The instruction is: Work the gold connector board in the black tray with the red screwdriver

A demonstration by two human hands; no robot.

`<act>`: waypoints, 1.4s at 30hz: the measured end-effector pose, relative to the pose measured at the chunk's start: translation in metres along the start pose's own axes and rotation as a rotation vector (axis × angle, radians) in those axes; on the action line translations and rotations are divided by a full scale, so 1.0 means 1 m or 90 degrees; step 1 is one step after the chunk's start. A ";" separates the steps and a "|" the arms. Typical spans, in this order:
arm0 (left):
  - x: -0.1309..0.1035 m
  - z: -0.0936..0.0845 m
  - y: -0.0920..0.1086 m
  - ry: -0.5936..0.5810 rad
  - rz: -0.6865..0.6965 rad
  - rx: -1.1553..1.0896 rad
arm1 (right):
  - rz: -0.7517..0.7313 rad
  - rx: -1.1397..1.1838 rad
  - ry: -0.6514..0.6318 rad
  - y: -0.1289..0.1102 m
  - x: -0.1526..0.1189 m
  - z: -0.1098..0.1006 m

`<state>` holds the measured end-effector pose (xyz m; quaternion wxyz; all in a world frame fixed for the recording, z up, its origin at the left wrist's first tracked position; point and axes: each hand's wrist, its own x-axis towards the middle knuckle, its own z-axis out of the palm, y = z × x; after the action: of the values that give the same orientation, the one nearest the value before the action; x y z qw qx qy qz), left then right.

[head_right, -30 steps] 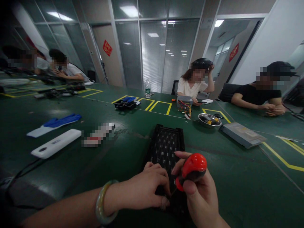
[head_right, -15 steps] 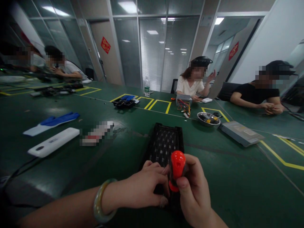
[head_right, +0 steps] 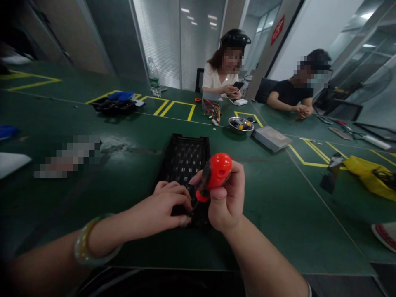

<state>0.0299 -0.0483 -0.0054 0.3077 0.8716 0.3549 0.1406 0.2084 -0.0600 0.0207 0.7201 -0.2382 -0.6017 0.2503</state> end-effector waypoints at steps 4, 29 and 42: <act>0.001 -0.002 0.001 -0.008 -0.006 0.002 | 0.001 0.000 -0.007 -0.003 -0.001 0.001; -0.002 -0.003 0.005 0.006 -0.013 -0.015 | 0.060 -0.045 -0.207 -0.008 0.000 -0.014; -0.002 -0.006 0.008 0.001 -0.016 -0.010 | 0.105 0.047 -0.185 -0.008 -0.002 -0.010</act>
<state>0.0300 -0.0518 0.0040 0.3164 0.8643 0.3650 0.1399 0.2190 -0.0675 0.0228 0.6106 -0.2215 -0.6685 0.3622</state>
